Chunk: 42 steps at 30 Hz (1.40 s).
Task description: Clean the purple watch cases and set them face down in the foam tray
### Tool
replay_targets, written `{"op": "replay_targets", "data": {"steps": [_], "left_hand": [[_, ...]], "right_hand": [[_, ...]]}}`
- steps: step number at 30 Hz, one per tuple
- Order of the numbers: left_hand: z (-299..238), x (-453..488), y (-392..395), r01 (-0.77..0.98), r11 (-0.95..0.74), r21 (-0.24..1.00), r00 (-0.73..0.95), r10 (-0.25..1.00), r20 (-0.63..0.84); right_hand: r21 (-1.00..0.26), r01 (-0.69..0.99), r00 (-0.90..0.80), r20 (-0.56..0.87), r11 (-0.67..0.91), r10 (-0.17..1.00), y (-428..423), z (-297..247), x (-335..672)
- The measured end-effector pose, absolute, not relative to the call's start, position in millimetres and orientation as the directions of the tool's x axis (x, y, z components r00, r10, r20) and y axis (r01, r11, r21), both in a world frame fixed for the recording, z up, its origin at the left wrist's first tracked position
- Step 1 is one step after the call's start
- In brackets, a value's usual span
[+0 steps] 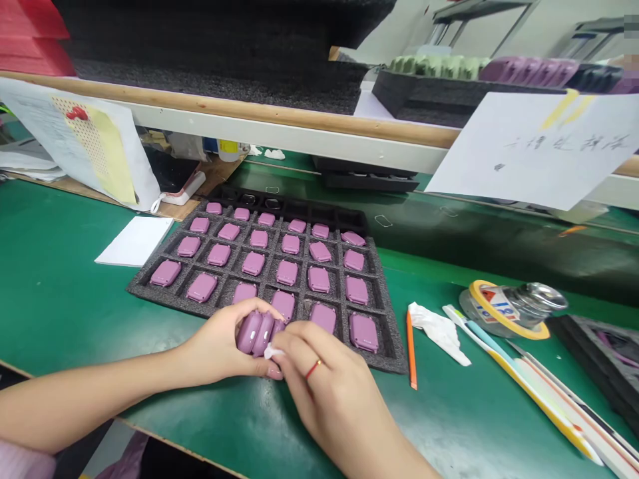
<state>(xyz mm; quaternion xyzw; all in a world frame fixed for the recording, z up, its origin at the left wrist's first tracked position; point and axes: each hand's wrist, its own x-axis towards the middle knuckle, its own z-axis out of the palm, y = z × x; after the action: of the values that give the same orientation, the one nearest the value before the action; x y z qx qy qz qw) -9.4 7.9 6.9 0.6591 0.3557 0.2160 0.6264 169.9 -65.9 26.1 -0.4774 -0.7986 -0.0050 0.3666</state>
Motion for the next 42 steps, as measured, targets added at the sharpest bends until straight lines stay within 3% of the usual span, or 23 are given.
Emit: {"op": "replay_targets", "data": {"steps": [4, 7, 11, 14, 38, 42], "left_hand": [[8.1, -9.0, 7.8, 0.235, 0.061, 0.970, 0.624, 0.756, -0.199], [5.5, -9.2, 8.3, 0.226, 0.086, 0.970, 0.622, 0.754, -0.211], [0.4, -9.3, 8.7, 0.179, 0.035, 0.983, 0.653, 0.743, -0.145], [-1.1, -8.6, 7.8, 0.203, 0.050, 0.978, 0.630, 0.758, -0.169], [-1.0, -8.4, 6.0, 0.206, 0.063, 0.977, 0.640, 0.746, -0.183], [4.1, -9.8, 7.3, 0.197, 0.078, 0.977, 0.631, 0.753, -0.187]], "right_hand": [[-0.335, 0.786, -0.209, 0.648, 0.520, 0.733, -58.0, 27.6, 173.3], [-0.341, 0.737, -0.259, 0.656, 0.584, 0.709, -56.1, 33.5, 165.9], [-0.233, 0.740, -0.391, 0.615, 0.632, 0.685, -58.3, 38.2, 150.2], [-0.183, 0.774, -0.395, 0.610, 0.607, 0.687, -57.4, 36.3, 145.3], [-0.230, 0.790, -0.336, 0.613, 0.569, 0.715, -56.3, 31.8, 139.2], [-0.301, 0.755, -0.277, 0.658, 0.582, 0.700, -58.3, 35.5, 149.0]]}}
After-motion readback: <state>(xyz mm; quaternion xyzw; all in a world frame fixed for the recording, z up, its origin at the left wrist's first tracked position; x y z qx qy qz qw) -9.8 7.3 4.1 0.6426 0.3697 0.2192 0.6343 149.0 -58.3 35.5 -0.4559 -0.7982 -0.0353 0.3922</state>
